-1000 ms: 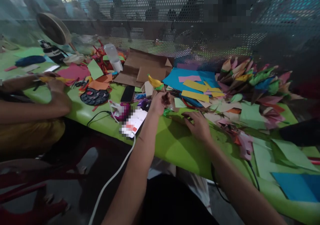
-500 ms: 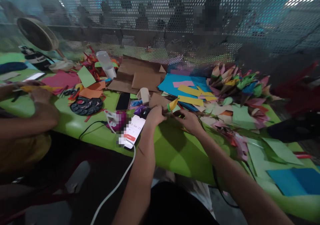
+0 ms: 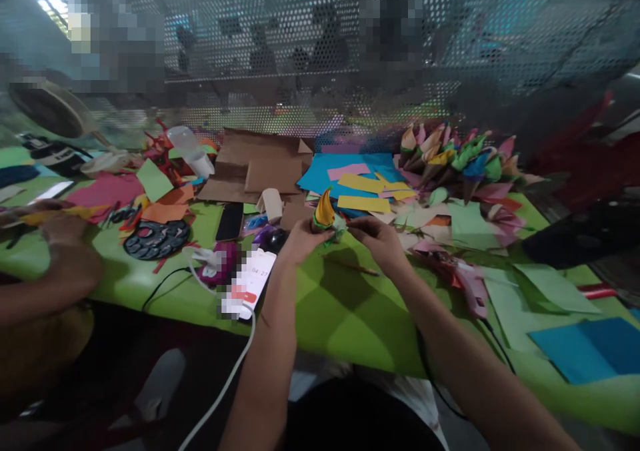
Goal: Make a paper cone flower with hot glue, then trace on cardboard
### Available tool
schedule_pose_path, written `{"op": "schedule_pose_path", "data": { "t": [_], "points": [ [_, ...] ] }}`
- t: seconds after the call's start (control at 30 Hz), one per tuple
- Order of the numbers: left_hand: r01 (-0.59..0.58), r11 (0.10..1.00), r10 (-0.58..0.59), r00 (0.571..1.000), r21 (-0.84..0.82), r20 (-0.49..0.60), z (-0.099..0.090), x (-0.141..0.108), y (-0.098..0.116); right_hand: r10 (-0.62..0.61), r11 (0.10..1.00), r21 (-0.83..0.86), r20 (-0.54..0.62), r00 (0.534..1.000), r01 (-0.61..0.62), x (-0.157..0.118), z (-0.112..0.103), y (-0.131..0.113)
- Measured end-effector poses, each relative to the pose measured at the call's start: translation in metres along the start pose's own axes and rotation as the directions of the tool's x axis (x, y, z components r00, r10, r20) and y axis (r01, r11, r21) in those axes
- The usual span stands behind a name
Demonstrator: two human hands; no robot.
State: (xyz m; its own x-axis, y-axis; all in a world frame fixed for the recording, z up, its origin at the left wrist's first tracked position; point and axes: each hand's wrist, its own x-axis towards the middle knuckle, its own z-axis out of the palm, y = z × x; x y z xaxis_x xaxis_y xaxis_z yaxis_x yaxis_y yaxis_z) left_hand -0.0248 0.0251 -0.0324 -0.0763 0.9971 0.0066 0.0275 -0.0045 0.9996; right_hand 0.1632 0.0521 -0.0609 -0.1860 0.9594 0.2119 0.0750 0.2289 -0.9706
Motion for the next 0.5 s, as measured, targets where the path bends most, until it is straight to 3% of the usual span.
{"op": "schedule_pose_path", "data": {
  "t": [0.1,0.2,0.33,0.5],
  "points": [
    [0.004,0.994,-0.002,1.0,-0.113,0.014,0.008,0.0,0.002,-0.012,0.999,0.04,0.012,1.0,0.011,0.0,0.001,-0.004],
    [0.02,0.987,-0.022,1.0,-0.158,-0.01,0.012,0.0,0.003,-0.073,0.997,-0.033,0.007,0.997,0.073,-0.002,-0.001,-0.009],
    [-0.001,0.996,-0.002,1.0,-0.092,-0.027,0.015,0.001,0.0,-0.195,0.955,-0.222,0.037,0.98,0.199,-0.003,-0.004,-0.013],
    [-0.017,1.0,0.017,0.999,-0.013,-0.033,0.017,0.002,-0.003,-0.185,0.916,-0.358,0.028,0.982,0.183,-0.003,-0.006,-0.018]
  ]
}}
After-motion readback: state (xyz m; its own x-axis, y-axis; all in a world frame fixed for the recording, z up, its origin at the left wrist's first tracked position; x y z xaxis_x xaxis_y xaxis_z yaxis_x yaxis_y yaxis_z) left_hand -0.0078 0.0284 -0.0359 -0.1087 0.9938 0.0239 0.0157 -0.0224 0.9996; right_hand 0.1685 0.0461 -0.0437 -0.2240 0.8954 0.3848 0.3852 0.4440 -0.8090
